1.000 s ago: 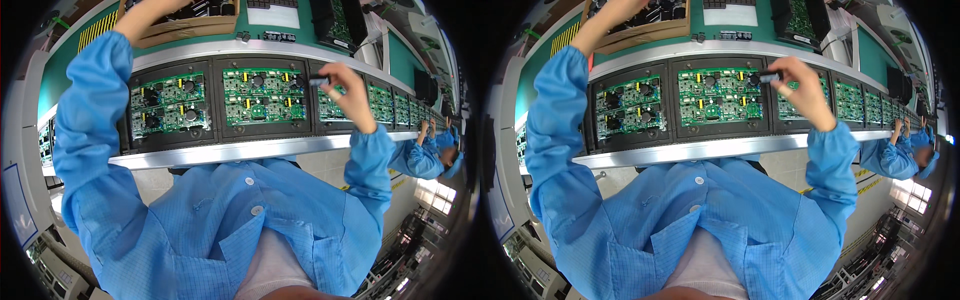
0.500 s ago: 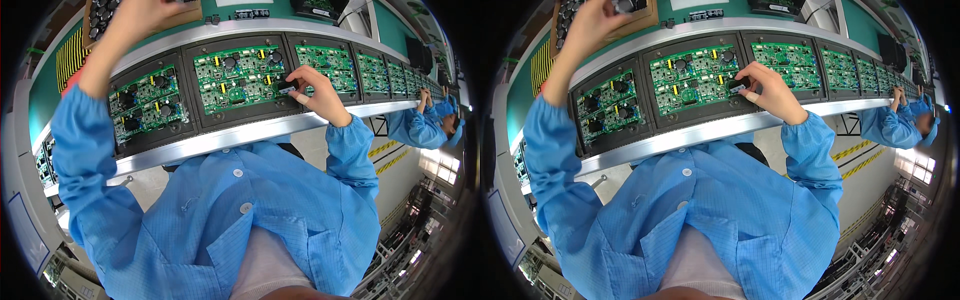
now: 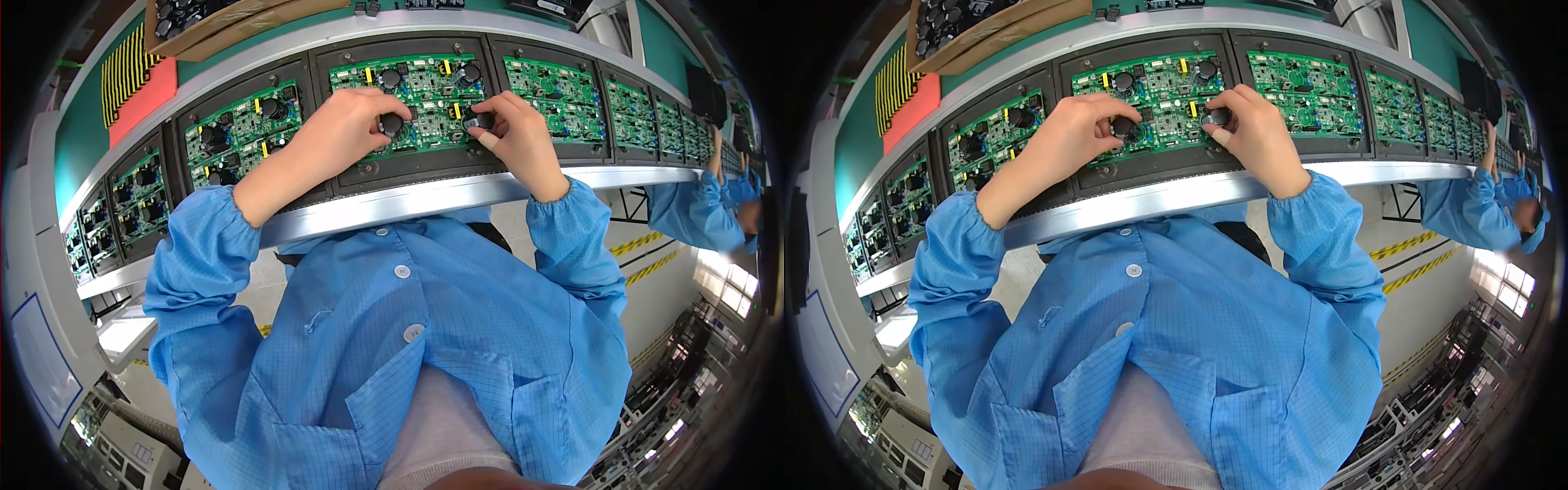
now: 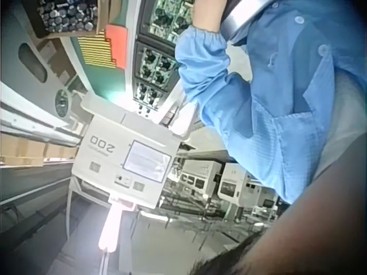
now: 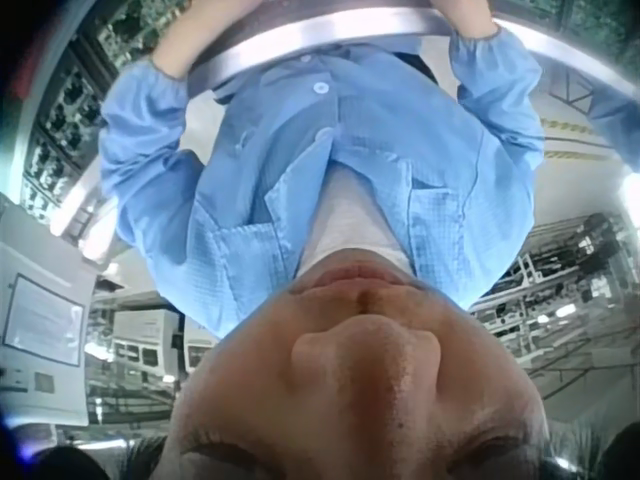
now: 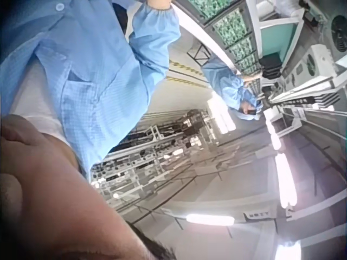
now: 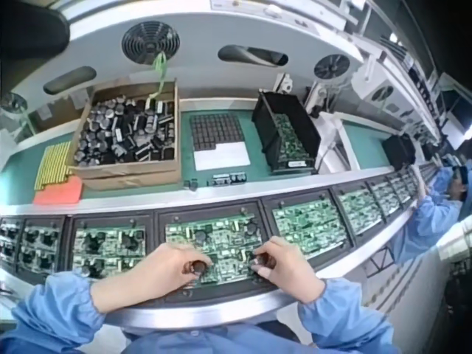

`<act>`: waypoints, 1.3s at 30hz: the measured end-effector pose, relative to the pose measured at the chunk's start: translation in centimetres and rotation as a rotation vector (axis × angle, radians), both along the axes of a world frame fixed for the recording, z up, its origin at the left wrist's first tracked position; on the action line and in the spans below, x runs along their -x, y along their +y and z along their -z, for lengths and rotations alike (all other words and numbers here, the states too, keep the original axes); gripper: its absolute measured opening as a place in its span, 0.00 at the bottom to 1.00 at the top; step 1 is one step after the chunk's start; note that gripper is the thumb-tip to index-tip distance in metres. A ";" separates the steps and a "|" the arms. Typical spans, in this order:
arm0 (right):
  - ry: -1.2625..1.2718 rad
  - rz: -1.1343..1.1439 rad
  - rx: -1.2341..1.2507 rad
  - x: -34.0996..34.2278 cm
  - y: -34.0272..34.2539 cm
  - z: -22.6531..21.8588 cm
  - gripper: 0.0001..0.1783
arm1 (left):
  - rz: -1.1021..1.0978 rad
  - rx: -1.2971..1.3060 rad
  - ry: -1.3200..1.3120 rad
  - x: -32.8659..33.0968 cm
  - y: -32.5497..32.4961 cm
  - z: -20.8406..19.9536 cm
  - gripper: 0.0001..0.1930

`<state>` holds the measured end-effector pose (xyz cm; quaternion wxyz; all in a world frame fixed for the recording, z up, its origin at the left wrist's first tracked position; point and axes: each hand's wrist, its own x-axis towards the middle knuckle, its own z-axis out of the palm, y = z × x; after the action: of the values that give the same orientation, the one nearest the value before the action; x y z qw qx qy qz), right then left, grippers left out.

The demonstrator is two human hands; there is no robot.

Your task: Manually placing electronic components onto multiple printed circuit boards arranged on a rack.

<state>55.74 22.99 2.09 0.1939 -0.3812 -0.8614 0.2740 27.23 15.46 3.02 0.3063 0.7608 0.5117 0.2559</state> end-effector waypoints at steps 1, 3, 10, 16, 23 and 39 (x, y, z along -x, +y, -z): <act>0.014 0.032 -0.021 0.1 -0.1 0.2 0.16 | 0.003 0.003 -0.001 -0.1 0.1 -0.1 0.21; 0.022 0.068 -0.027 0.4 -0.5 0.5 0.16 | -0.024 0.090 0.040 -0.2 0.3 -0.5 0.21; -0.032 0.128 -0.061 0.9 -1.2 -0.1 0.15 | -0.017 -0.062 0.061 -1.0 0.1 1.3 0.20; 0.099 0.183 -0.285 -2.0 6.2 -4.4 0.15 | -0.090 -0.059 0.143 -1.2 -0.8 0.8 0.20; 0.062 0.317 -0.341 -2.6 23.8 -7.1 0.09 | 0.105 -0.279 0.291 -1.2 -0.2 0.6 0.12; -0.376 0.267 -0.700 -0.1 33.7 -2.1 0.04 | 0.003 -0.102 0.220 -1.3 -0.5 0.6 0.19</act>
<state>55.81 56.73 4.14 0.1851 -0.4441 -0.8658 -0.1373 28.52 14.93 2.42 0.2098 0.7997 0.5274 0.1960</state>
